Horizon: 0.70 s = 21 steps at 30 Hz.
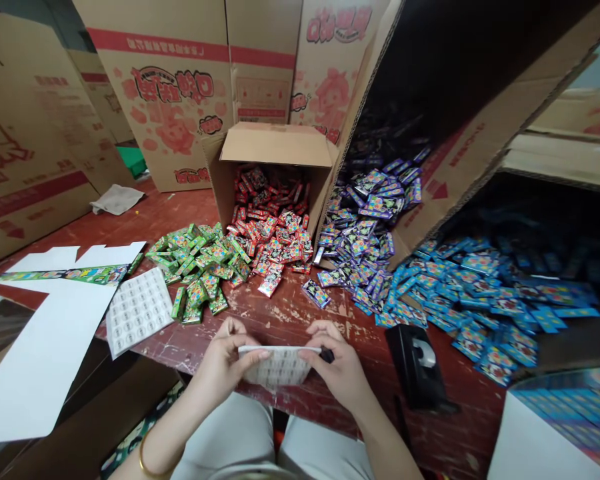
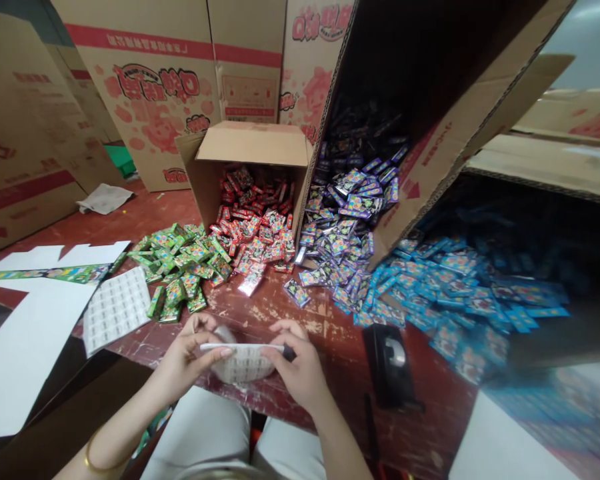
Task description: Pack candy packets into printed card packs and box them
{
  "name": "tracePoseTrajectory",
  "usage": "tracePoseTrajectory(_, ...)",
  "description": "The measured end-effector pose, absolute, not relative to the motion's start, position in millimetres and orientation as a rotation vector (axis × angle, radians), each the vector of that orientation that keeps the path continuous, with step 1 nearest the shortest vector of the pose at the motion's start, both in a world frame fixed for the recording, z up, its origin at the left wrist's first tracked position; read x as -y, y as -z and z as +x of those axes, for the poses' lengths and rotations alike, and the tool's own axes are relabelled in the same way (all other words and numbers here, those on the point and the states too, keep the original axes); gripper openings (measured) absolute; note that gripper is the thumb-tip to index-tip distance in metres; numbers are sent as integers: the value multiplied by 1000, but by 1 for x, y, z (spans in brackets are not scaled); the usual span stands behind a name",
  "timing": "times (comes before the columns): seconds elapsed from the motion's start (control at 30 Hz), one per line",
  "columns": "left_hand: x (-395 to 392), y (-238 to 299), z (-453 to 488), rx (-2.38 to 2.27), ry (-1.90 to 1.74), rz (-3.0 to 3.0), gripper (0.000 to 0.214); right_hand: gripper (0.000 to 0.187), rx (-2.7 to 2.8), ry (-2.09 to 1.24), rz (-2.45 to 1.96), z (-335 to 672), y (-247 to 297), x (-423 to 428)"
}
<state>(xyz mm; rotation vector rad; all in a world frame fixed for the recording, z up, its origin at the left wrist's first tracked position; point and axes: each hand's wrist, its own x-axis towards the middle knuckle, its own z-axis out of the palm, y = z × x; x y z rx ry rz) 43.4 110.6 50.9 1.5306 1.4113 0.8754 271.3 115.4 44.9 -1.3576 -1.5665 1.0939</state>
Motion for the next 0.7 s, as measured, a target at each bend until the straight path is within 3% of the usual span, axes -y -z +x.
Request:
tracePoseTrajectory(0.23, -105, -58, 47, -1320, -781, 1315, 29, 17, 1436, -1376, -1358, 267, -44, -115)
tracePoseTrajectory(0.53, -108, -65, 44, -1518, -847, 1602, 39, 31, 1557, -1120, -1484, 261, -60, -116)
tracePoseTrajectory(0.7, -108, -58, 44, -1470, -853, 1474, 46, 38, 1540, -1204, -1448, 261, -46, -112)
